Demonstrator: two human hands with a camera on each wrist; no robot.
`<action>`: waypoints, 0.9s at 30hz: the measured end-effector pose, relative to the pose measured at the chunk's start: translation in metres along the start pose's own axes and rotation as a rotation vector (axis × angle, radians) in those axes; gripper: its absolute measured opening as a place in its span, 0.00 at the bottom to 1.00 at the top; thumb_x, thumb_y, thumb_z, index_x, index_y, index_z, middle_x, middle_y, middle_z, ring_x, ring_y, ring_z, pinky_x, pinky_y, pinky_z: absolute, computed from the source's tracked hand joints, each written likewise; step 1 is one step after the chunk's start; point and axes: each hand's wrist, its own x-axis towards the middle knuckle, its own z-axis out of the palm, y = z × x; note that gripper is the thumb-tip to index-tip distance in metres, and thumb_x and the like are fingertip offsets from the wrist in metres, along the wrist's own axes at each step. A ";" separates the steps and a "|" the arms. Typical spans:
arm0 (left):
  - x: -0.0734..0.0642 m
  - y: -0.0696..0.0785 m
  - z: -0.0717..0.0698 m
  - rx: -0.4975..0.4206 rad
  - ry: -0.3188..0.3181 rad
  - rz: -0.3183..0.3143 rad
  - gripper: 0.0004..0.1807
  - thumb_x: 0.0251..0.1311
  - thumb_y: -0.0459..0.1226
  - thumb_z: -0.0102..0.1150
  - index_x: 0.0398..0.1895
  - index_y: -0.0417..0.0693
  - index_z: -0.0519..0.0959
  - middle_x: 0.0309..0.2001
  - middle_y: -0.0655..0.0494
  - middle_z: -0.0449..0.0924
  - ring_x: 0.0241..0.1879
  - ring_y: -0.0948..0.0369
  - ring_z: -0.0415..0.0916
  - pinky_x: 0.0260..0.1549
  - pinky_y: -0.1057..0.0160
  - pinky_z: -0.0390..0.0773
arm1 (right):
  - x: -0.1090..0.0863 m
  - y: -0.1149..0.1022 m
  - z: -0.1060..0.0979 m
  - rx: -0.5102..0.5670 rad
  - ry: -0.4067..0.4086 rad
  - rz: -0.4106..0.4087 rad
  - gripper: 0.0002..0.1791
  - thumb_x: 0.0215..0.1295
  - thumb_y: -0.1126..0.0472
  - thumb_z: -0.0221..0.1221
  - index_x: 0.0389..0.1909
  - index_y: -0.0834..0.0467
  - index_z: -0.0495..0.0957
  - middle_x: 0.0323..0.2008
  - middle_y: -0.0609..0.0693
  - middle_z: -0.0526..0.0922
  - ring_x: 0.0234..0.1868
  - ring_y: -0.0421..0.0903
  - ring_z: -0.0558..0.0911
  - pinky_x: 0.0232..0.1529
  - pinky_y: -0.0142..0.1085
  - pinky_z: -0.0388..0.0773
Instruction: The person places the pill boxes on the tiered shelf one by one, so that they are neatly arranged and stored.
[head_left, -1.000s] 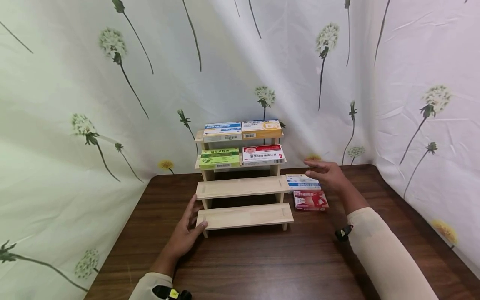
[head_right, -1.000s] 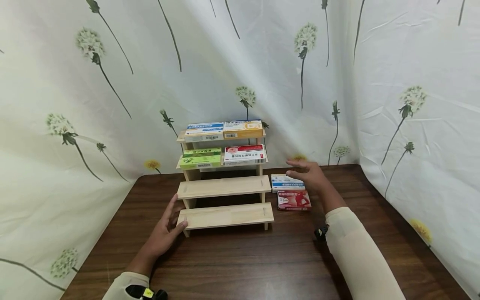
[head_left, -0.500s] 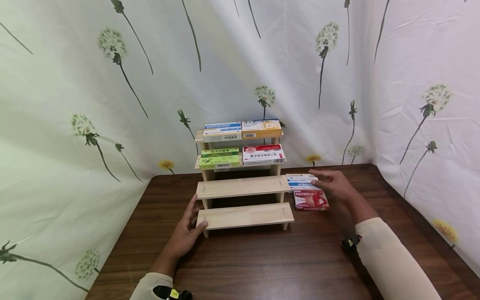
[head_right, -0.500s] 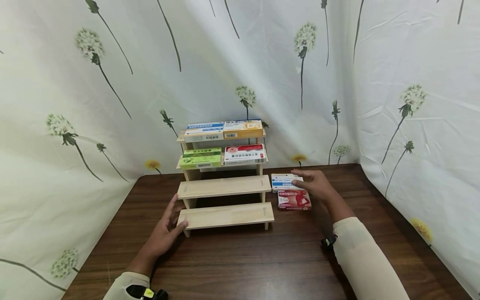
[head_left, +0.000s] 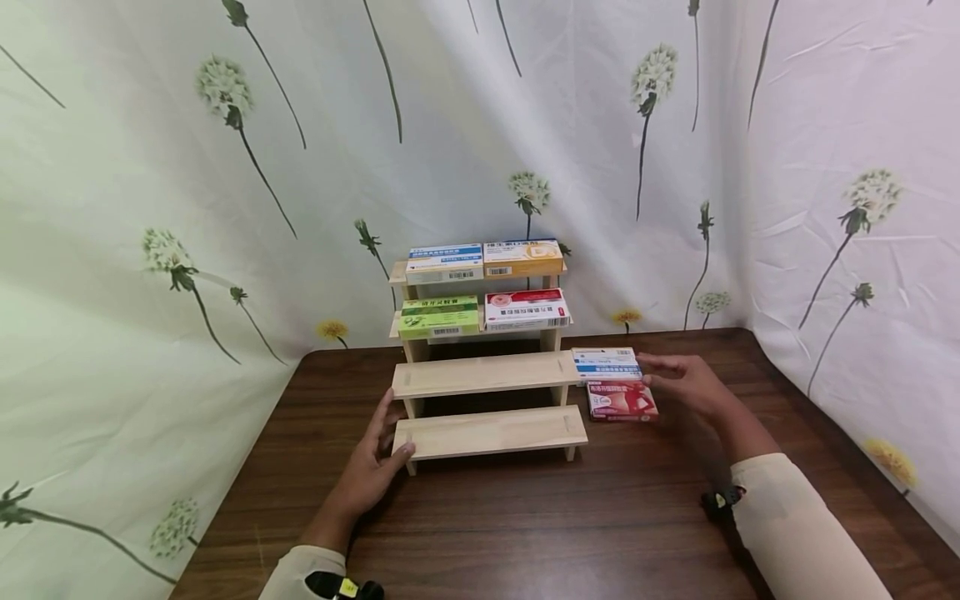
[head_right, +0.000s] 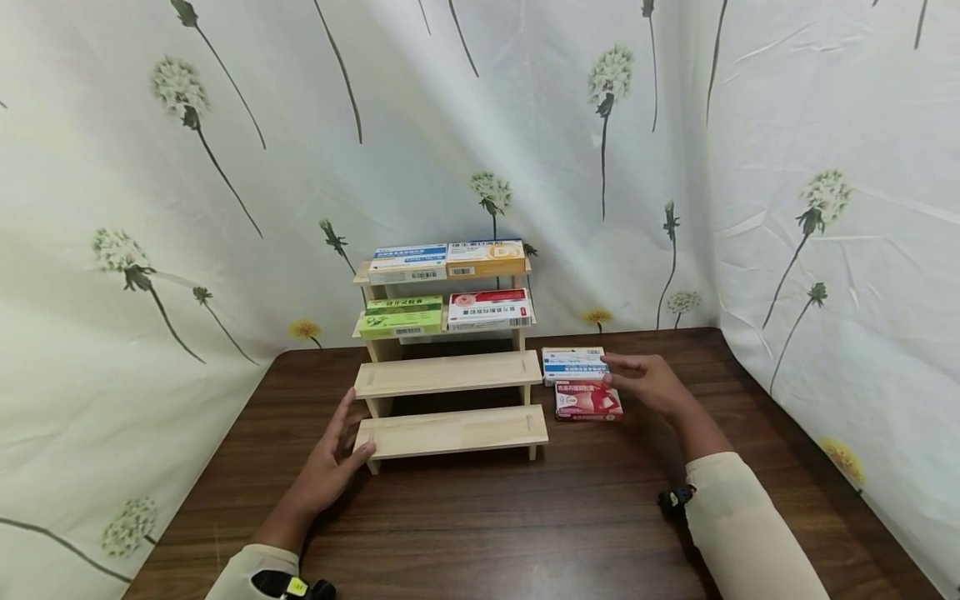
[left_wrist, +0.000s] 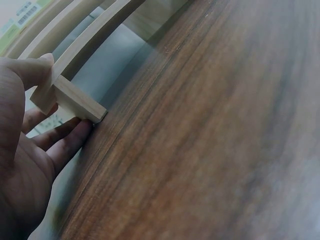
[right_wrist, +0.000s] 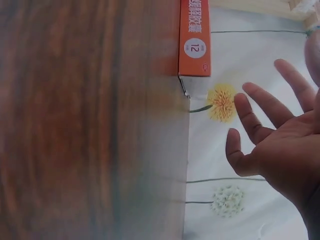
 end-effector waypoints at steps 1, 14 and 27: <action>0.000 0.000 0.000 0.000 0.000 0.000 0.53 0.78 0.34 0.64 0.92 0.70 0.40 0.81 0.32 0.63 0.76 0.30 0.69 0.52 0.59 0.87 | 0.000 0.001 -0.001 -0.020 -0.001 0.004 0.32 0.77 0.52 0.69 0.77 0.58 0.76 0.78 0.67 0.73 0.80 0.70 0.69 0.75 0.71 0.66; 0.000 0.000 -0.001 -0.013 -0.006 -0.001 0.53 0.79 0.35 0.64 0.92 0.70 0.40 0.81 0.32 0.63 0.76 0.30 0.69 0.52 0.60 0.87 | -0.004 0.017 -0.009 -0.139 -0.130 0.033 0.43 0.71 0.50 0.74 0.82 0.57 0.69 0.79 0.70 0.70 0.75 0.72 0.72 0.72 0.70 0.71; 0.000 0.000 0.000 -0.001 -0.001 -0.010 0.53 0.79 0.35 0.63 0.92 0.71 0.39 0.82 0.33 0.62 0.76 0.30 0.69 0.53 0.59 0.87 | -0.005 0.038 -0.008 -0.137 -0.176 -0.012 0.41 0.70 0.49 0.75 0.80 0.53 0.73 0.79 0.68 0.71 0.77 0.71 0.70 0.73 0.72 0.67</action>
